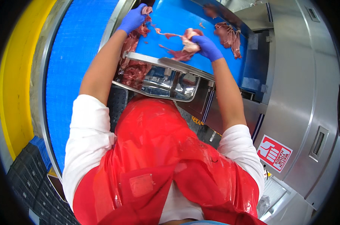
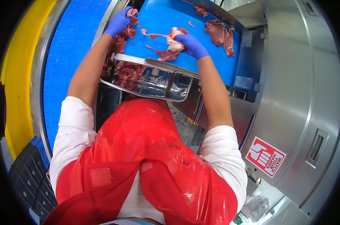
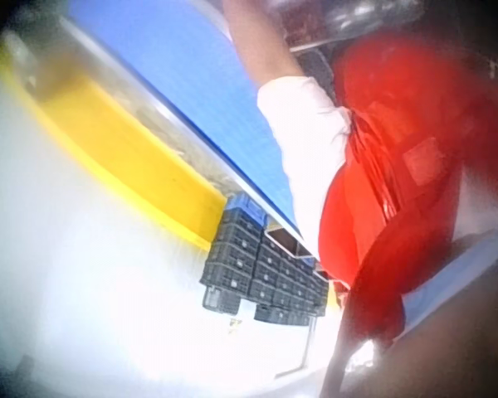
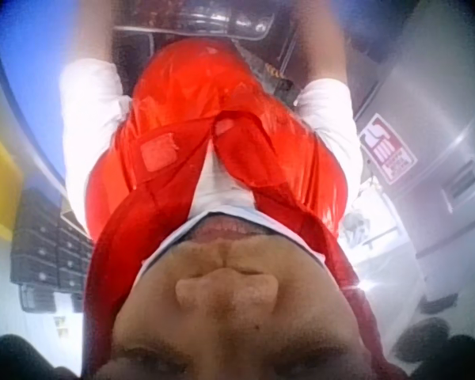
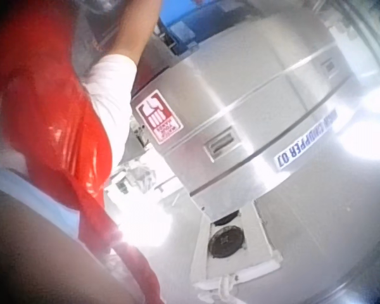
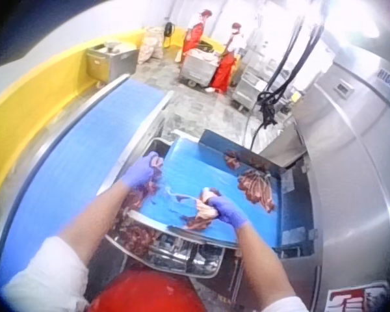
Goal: The person loads large cuts of raw meat into a slicing machine and operates it to produce thin slices. They collect the sliced meat from the conveyor belt into a metal tray, repeating the process with multiple cuts.
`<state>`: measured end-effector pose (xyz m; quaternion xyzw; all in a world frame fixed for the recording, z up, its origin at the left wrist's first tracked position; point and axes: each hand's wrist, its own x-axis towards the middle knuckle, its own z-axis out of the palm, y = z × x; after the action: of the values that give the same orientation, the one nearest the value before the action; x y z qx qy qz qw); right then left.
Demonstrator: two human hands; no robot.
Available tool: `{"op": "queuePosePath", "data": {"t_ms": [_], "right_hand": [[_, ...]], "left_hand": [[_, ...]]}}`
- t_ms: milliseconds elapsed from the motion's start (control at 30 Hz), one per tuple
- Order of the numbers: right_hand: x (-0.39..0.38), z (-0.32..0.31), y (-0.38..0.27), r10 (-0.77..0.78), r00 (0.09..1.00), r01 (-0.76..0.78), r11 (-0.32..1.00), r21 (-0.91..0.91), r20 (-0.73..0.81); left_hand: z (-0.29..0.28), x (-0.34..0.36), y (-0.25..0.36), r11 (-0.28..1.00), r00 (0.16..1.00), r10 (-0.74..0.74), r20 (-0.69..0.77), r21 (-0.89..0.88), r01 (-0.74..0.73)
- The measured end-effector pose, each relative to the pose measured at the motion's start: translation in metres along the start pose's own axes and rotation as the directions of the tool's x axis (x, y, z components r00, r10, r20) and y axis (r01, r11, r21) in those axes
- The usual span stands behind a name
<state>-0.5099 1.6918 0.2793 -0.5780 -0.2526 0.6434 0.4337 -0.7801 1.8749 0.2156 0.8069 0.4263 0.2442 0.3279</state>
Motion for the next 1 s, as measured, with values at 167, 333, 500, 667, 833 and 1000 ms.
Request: {"op": "queuePosePath", "data": {"t_ms": [167, 333, 500, 667, 833, 1000], "right_hand": [[-0.009, -0.041, 0.0, -0.052, 0.993, 0.032, 0.982, 0.186, 0.108], [-0.059, -0.014, -0.029, -0.337, 0.885, 0.063, 0.77, 0.635, 0.321], [-0.1, 0.042, -0.027, -0.484, 0.853, 0.301, 0.762, 0.574, 0.195], [-0.096, 0.065, 0.014, -0.413, 0.911, 0.385, 0.851, 0.357, 0.005], [-0.082, 0.181, 0.007, -0.584, 0.709, 0.701, 0.524, -0.483, 0.395], [-0.082, 0.211, 0.024, -0.469, 0.748, 0.651, 0.376, -0.659, 0.471]], "left_hand": [[-0.022, -0.007, -0.007, 0.874, 0.988, -0.015, 0.155, -0.477, 0.088], [-0.031, -0.032, -0.048, 0.989, 0.985, 0.145, 0.092, -0.025, -0.144], [-0.072, -0.079, 0.038, 0.843, 0.989, -0.087, 0.116, -0.521, 0.136], [-0.063, -0.16, 0.112, -0.372, 0.846, 0.372, 0.382, -0.774, 0.513], [-0.022, -0.237, 0.06, -0.661, 0.91, 0.107, 0.4, -0.655, 0.366], [-0.019, -0.262, 0.012, -0.468, 0.869, -0.194, 0.456, -0.821, 0.326]]}}
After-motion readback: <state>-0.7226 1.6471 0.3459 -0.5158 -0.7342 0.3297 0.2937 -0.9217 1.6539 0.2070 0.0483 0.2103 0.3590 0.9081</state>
